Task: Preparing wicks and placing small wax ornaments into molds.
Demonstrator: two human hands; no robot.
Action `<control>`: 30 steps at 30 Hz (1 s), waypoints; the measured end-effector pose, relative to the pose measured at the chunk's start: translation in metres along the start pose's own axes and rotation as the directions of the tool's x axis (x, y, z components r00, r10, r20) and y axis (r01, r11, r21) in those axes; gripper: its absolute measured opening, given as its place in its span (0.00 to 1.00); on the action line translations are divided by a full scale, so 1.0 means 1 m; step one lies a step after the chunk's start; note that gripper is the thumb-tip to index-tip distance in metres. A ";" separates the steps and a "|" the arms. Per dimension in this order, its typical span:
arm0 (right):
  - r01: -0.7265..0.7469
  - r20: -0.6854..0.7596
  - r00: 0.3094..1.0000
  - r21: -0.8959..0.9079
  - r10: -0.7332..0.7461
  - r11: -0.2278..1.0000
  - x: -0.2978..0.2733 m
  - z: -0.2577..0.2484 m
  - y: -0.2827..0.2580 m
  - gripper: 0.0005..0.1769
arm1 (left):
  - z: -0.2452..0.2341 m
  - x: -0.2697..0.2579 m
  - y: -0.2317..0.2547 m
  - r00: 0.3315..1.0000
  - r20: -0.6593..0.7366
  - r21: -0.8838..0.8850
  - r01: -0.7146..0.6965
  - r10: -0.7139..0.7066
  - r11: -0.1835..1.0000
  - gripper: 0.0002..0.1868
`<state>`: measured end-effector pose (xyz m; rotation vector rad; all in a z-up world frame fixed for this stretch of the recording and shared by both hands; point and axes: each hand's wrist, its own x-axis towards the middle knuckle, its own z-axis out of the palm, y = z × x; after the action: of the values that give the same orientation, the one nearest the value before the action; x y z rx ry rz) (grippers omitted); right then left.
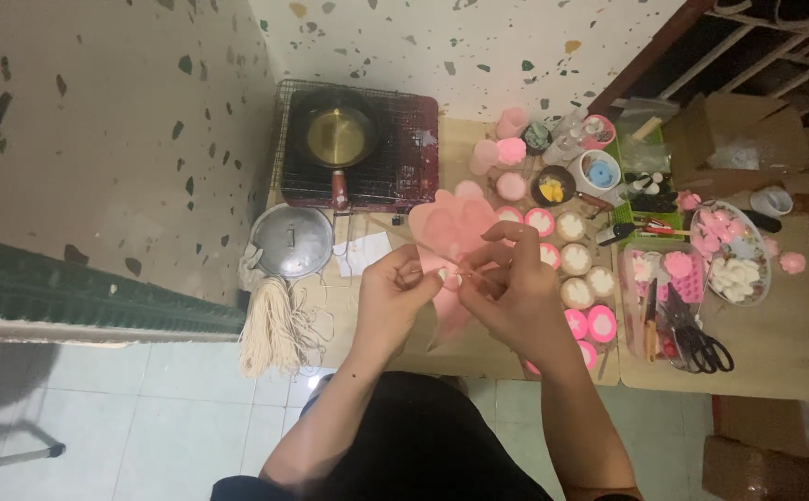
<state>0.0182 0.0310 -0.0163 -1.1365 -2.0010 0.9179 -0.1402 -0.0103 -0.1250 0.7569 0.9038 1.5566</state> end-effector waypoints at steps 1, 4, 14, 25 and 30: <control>0.000 -0.001 1.000 0.000 0.000 1.000 0.000 0.000 0.000 0.30 | -0.010 0.000 -0.019 1.000 0.001 0.000 0.000 0.000 1.000 0.07; 0.018 0.020 1.000 -0.054 -0.017 0.998 -0.001 0.000 0.000 0.29 | -0.014 0.001 -0.031 0.999 0.002 0.128 -0.046 0.046 0.991 0.14; 0.059 -0.405 0.911 0.311 0.076 0.948 -0.038 0.020 0.041 0.19 | 0.016 0.004 0.022 0.998 -0.052 -0.033 0.017 -0.019 0.999 0.14; 0.242 -0.502 0.862 0.532 0.073 0.812 -0.063 0.052 0.042 0.03 | 0.025 0.004 0.012 1.000 -0.017 -0.077 0.000 -0.001 0.997 0.12; 0.324 -0.581 0.814 0.431 -0.016 0.842 -0.069 0.053 0.051 0.10 | 0.030 -0.001 0.011 0.999 -0.033 -0.062 0.035 -0.037 0.997 0.11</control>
<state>0.0266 -0.0247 -0.0999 -0.7693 -1.2437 0.8268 -0.1197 -0.0072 -0.1009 0.6688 0.8859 1.5630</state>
